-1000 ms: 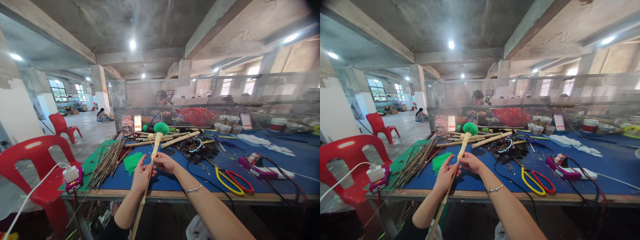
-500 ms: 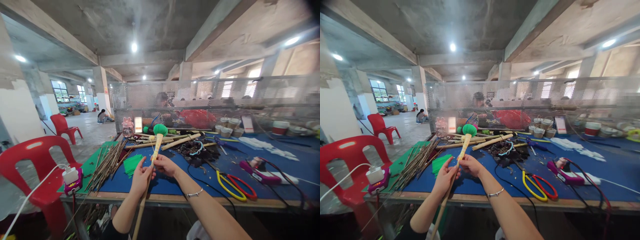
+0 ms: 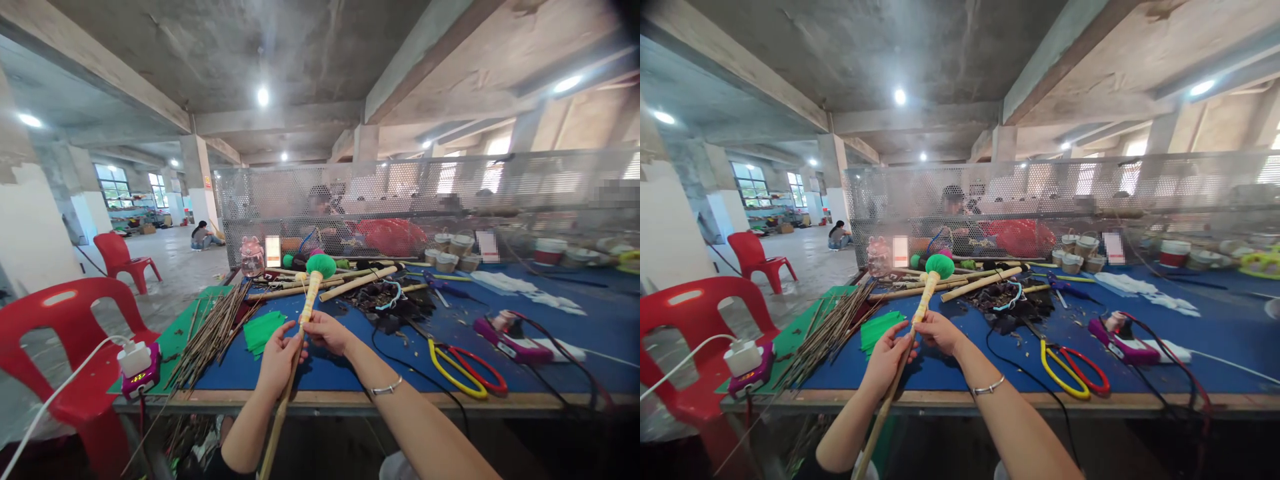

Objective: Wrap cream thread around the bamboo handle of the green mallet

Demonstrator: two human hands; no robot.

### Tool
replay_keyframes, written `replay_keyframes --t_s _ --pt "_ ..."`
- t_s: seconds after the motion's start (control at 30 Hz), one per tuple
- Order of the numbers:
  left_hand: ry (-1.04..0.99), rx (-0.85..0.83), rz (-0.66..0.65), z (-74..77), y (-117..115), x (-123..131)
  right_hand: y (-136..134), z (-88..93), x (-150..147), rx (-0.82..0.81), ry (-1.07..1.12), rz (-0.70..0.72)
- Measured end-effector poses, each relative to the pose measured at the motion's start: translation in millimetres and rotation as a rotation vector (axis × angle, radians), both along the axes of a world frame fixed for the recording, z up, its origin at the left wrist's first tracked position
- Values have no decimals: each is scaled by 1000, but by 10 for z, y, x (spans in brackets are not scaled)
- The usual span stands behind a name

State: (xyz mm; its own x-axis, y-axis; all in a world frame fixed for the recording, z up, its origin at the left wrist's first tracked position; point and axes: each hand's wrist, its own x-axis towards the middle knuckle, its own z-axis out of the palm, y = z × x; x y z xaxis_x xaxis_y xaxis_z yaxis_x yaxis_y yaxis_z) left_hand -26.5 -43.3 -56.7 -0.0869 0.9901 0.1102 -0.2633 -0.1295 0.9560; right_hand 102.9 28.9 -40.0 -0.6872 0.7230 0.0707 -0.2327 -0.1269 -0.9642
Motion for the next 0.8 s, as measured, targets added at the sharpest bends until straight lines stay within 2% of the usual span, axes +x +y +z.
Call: replay_keyframes --t_s 0.17,0.23,0.33,0.43,0.5,0.6,0.67,0.8 --pt "86 135 177 -64 33 33 19 -16 -23 28 -33 -48" --pt "49 131 163 -51 25 33 -3 12 -14 0 -12 -23" --pt "-47 55 55 4 -1 17 -37 48 11 -43 7 32" --pt "-73 -19 -33 40 -16 7 -30 32 15 -25 -16 22" --pt "-32 -12 -20 33 -13 13 -7 6 3 14 -31 -15" --pt "24 79 108 5 -1 30 14 -10 -17 55 -45 -65" --pt "23 110 150 1 -4 36 6 7 -16 47 -33 -64" --pt "-78 46 67 49 -39 22 -33 52 15 -23 7 27"
